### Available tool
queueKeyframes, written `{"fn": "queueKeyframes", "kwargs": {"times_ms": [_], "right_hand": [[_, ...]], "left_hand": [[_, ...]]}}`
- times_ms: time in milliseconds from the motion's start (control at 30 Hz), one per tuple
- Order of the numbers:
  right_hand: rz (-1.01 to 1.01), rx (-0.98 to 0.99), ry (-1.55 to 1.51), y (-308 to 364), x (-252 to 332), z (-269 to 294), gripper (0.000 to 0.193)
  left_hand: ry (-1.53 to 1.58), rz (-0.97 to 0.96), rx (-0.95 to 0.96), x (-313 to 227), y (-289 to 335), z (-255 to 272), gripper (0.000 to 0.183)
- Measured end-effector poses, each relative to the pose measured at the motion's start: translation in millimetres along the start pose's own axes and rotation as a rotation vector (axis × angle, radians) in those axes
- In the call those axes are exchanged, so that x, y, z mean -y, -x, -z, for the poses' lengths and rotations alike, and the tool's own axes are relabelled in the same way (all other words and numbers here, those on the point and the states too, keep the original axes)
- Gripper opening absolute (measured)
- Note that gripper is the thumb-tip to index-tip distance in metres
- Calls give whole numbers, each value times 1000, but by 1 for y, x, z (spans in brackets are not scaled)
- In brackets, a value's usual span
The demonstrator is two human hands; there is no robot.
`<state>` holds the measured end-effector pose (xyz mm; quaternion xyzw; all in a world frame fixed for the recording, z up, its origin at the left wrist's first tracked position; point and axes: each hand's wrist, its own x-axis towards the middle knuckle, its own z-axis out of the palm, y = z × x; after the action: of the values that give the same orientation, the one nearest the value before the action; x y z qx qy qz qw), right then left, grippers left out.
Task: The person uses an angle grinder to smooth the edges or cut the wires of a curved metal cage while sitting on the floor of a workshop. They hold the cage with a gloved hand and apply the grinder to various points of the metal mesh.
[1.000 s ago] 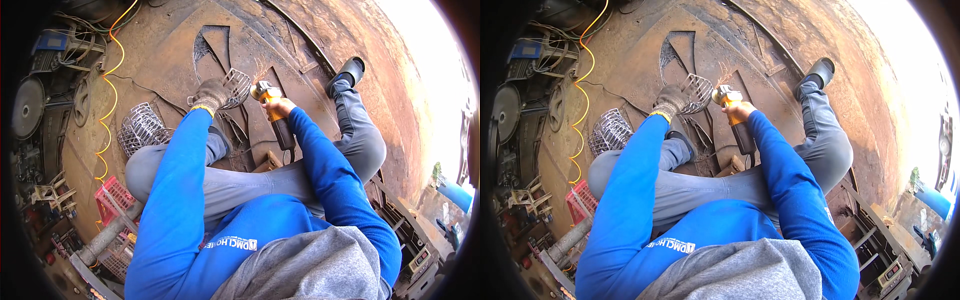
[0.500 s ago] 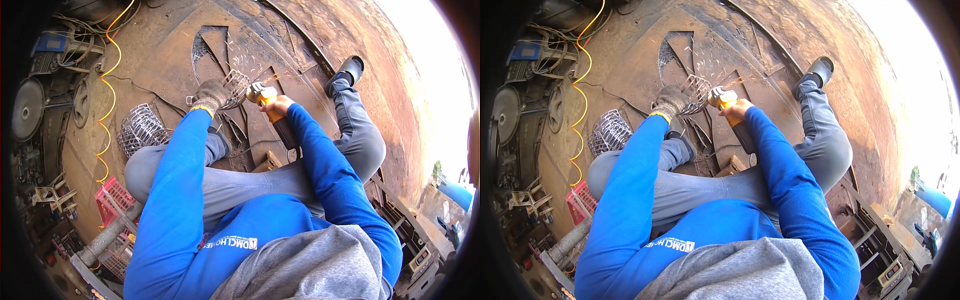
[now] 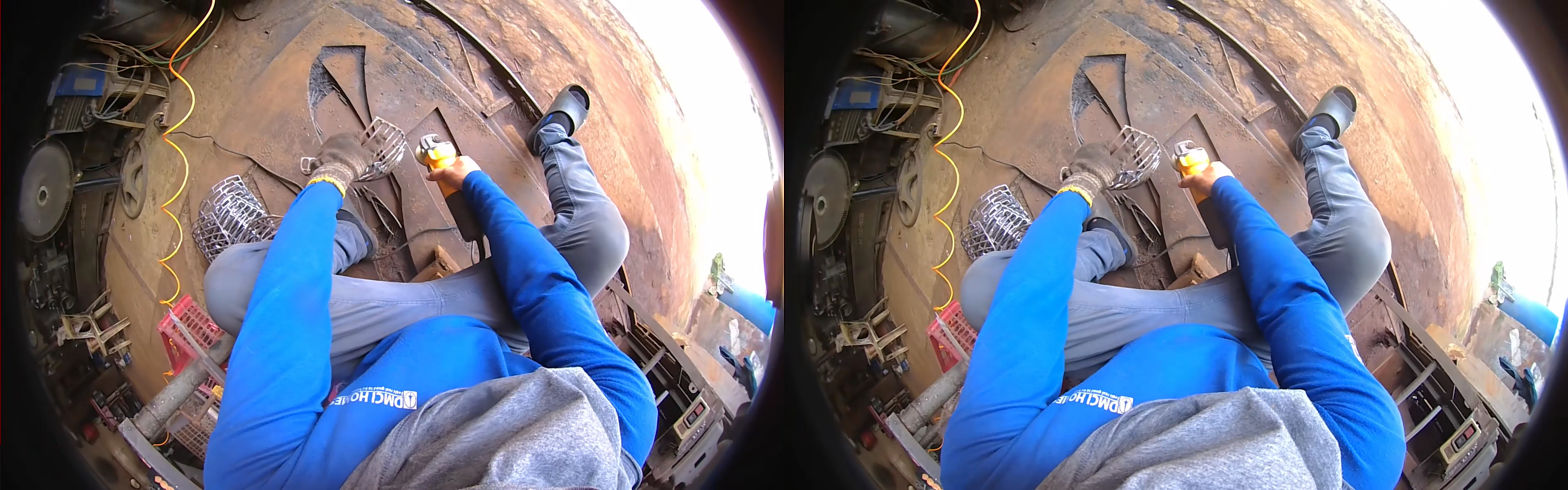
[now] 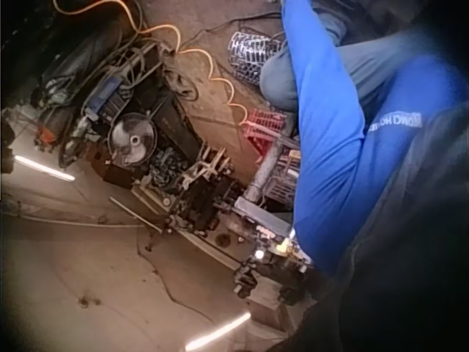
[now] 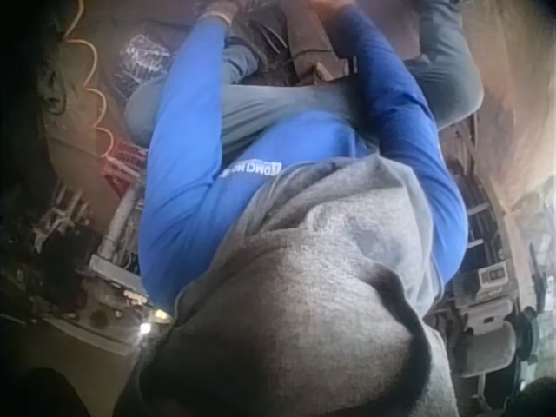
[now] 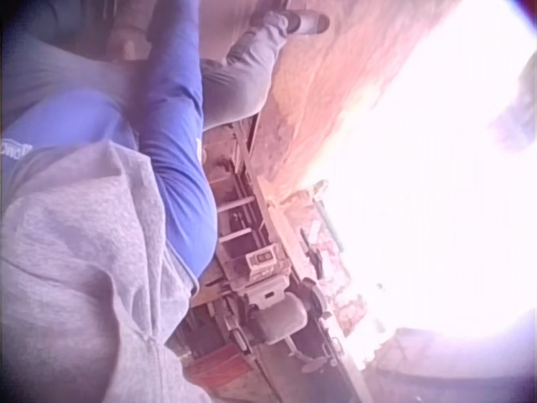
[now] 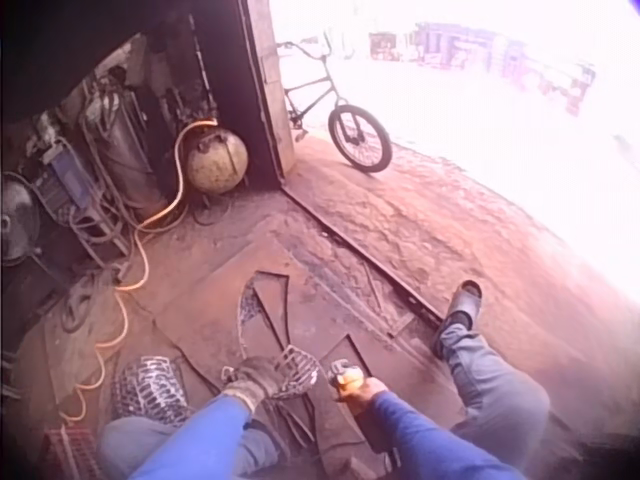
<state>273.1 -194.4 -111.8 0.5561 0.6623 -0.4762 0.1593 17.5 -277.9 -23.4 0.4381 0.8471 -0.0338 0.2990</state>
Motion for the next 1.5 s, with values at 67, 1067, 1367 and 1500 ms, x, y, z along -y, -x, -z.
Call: {"fn": "queueKeyframes", "kwargs": {"times_ms": [67,1067,1367,1500], "right_hand": [[27,29,-31,2,2,3,72],[230,-222,124,19,-6,-32,78],[190,-179,132,17,1,-28,83],[213,-166,128,21,1,-30,84]], "left_hand": [[22,1,26,-2,1,4,70],[-26,39,52,-21,-22,33,68],[-35,16,3,-15,-22,28,69],[-39,47,80,-16,-22,34,66]]}}
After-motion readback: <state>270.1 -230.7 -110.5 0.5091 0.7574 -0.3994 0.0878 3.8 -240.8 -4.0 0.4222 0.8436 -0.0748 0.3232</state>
